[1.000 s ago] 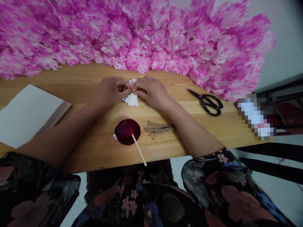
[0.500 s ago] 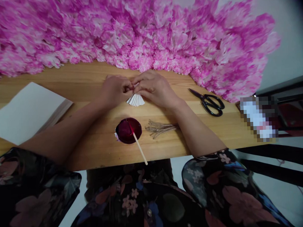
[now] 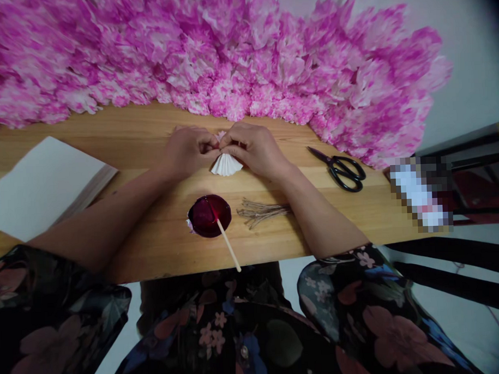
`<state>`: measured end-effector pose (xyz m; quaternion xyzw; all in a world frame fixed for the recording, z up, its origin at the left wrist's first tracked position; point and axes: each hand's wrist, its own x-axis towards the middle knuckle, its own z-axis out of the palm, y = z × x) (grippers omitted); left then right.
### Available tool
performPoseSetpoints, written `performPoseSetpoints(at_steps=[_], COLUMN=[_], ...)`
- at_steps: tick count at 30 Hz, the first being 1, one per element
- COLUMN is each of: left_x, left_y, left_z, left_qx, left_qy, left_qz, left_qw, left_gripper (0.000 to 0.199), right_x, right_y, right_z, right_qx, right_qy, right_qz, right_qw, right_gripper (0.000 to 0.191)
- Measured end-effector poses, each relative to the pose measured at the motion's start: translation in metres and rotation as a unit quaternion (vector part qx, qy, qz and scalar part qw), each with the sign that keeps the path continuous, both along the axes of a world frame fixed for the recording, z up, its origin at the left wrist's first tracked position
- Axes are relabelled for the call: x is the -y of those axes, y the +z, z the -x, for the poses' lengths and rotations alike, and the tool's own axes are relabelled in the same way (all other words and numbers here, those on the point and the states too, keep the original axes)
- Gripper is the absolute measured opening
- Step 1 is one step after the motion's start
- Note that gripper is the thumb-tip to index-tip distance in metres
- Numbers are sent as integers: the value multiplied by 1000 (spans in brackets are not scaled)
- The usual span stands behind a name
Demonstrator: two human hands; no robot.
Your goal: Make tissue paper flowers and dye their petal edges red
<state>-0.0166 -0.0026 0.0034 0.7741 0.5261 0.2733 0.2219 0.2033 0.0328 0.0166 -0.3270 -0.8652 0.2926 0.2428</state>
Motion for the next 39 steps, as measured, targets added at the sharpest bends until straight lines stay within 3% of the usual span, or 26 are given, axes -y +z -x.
performPoseSetpoints(at_steps=[8, 14, 20, 30, 39], left_x=[-4, -4, -4, 4, 2], left_y=[-1, 0, 0, 8, -1], left_z=[0, -1, -1, -5, -2], left_qx=[-10, -19, -17, 7, 13], left_qy=[10, 14, -3, 27, 33], left_qz=[18, 8, 5, 15, 4], left_qw=[1000, 1000, 1000, 1000, 999], left_gripper=[19, 19, 30, 13, 13], right_x=[-9, -8, -1, 4, 7], right_y=[-3, -1, -2, -4, -7], right_z=[-10, -8, -1, 4, 7], right_qx=[-16, -43, 3, -45, -29], right_qy=[19, 74, 8, -33, -88], right_qz=[7, -20, 7, 16, 38], right_qw=[1000, 996, 1000, 998, 995], right_gripper=[14, 17, 9, 10, 8])
